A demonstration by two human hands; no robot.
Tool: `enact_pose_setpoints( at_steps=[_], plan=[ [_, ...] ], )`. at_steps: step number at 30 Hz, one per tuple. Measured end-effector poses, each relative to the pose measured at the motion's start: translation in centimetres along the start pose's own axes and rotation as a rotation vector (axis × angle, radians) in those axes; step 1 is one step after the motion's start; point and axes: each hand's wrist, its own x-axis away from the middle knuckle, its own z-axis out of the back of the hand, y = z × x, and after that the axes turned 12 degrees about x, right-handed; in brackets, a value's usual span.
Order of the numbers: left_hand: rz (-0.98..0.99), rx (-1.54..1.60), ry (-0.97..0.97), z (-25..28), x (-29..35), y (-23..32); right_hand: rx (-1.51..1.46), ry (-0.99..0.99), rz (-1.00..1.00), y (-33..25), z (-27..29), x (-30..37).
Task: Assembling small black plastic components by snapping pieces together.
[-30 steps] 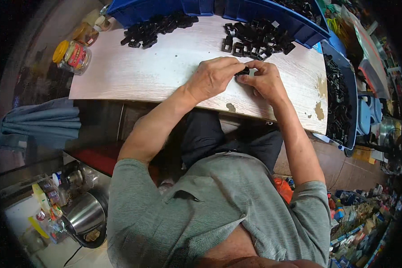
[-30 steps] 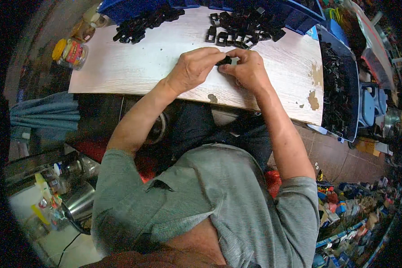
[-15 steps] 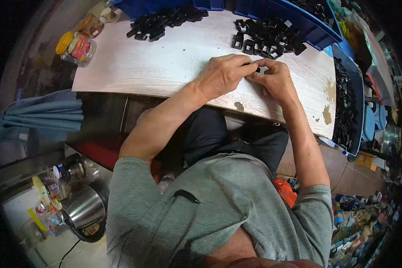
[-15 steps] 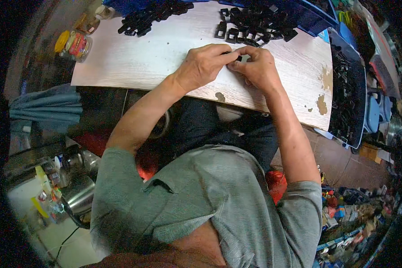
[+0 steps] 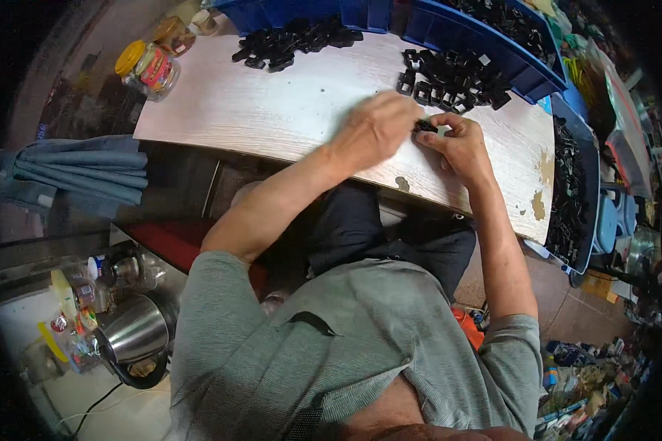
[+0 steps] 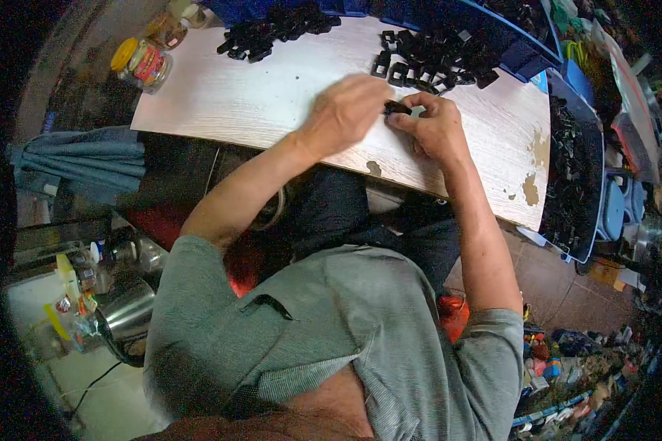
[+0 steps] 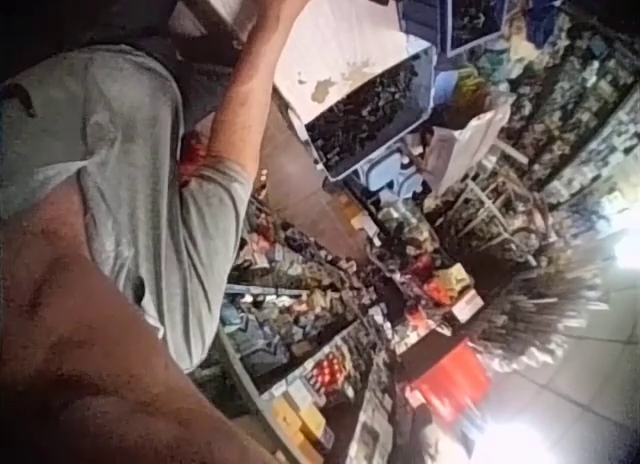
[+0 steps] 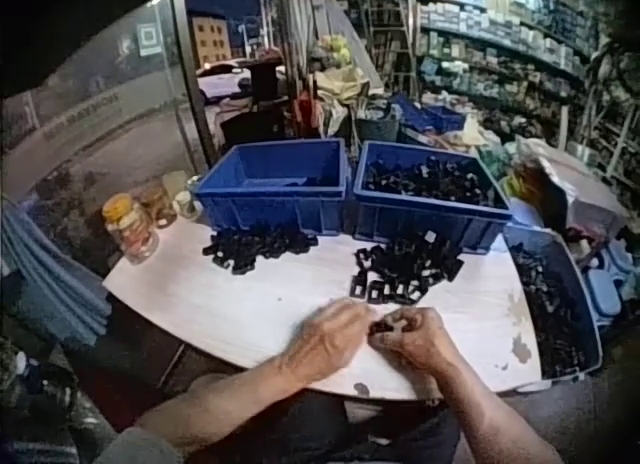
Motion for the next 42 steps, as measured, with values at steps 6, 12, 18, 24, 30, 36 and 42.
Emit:
enact_pose_setpoints(
  at_steps=[6, 12, 18, 24, 30, 36, 42],
  plan=[
    [0.320, -0.557, 0.261, 3.9, -2.8, -8.8, -0.100, 0.086, -0.035, 0.6, 0.4, 0.3],
    [0.299, -0.601, 0.153, 4.1, -1.2, -11.5, -0.348, 0.223, -0.159, 1.6, 3.6, 1.8],
    [0.202, -0.410, 0.207, 4.0, -0.2, -7.8, -0.474, 0.619, -0.177, 7.9, 12.3, 2.0],
    [0.407, -0.338, 0.024, 4.2, 0.8, -5.6, -0.388, 0.636, -0.165, 7.1, 11.7, 1.6],
    [0.244, -0.181, 0.216, 3.1, 1.4, -4.7, -0.183, 0.351, -0.267, 2.6, 6.8, -0.2],
    [0.285, -0.263, 0.213, 4.6, 3.1, -4.6, -0.118, 0.287, -0.287, 2.0, 4.8, -3.0],
    [0.534, -0.341, 0.065, 6.3, 1.5, -5.6, -0.108, 0.298, -0.304, 2.3, 4.9, -3.7]
  ],
)
